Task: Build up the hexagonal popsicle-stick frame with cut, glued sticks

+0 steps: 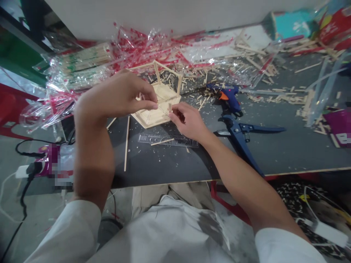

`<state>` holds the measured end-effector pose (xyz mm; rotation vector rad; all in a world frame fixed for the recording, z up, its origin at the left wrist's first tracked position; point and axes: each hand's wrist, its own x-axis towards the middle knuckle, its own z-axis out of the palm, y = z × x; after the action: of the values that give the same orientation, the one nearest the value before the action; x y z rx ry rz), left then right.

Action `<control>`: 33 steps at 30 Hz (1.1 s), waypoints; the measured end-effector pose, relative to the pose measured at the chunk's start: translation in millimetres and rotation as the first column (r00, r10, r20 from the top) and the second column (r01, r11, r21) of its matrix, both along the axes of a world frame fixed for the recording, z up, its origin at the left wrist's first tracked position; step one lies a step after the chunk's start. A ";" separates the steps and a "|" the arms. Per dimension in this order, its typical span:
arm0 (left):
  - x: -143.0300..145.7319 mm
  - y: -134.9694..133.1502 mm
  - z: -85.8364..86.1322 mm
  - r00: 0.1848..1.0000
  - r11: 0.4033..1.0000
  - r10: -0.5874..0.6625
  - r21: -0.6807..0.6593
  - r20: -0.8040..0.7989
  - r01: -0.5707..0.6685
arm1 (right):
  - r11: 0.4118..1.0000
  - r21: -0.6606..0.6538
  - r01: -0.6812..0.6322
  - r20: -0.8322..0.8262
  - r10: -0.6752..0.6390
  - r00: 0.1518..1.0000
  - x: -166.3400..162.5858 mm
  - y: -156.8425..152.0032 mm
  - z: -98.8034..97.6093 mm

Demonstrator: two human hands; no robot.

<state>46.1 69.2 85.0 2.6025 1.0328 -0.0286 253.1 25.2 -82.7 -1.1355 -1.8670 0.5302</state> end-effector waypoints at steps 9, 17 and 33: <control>-5.7 6.2 -16.9 0.996 0.995 -0.068 0.066 -0.050 0.072 | 1.000 -0.006 0.010 0.007 -0.010 1.000 0.6 0.6 -0.9; -3.0 2.8 -14.6 0.996 0.994 -0.063 0.090 -0.066 0.069 | 1.000 0.008 0.017 0.036 -0.017 0.999 0.8 0.8 -1.3; -6.3 3.0 -12.3 0.998 0.998 -0.023 0.055 -0.051 0.025 | 1.000 -0.012 0.028 -0.004 -0.028 1.000 0.1 0.6 -1.8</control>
<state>39.8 72.2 72.7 2.6773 1.0336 -0.0721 253.2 25.8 -84.5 -1.1660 -1.8442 0.5276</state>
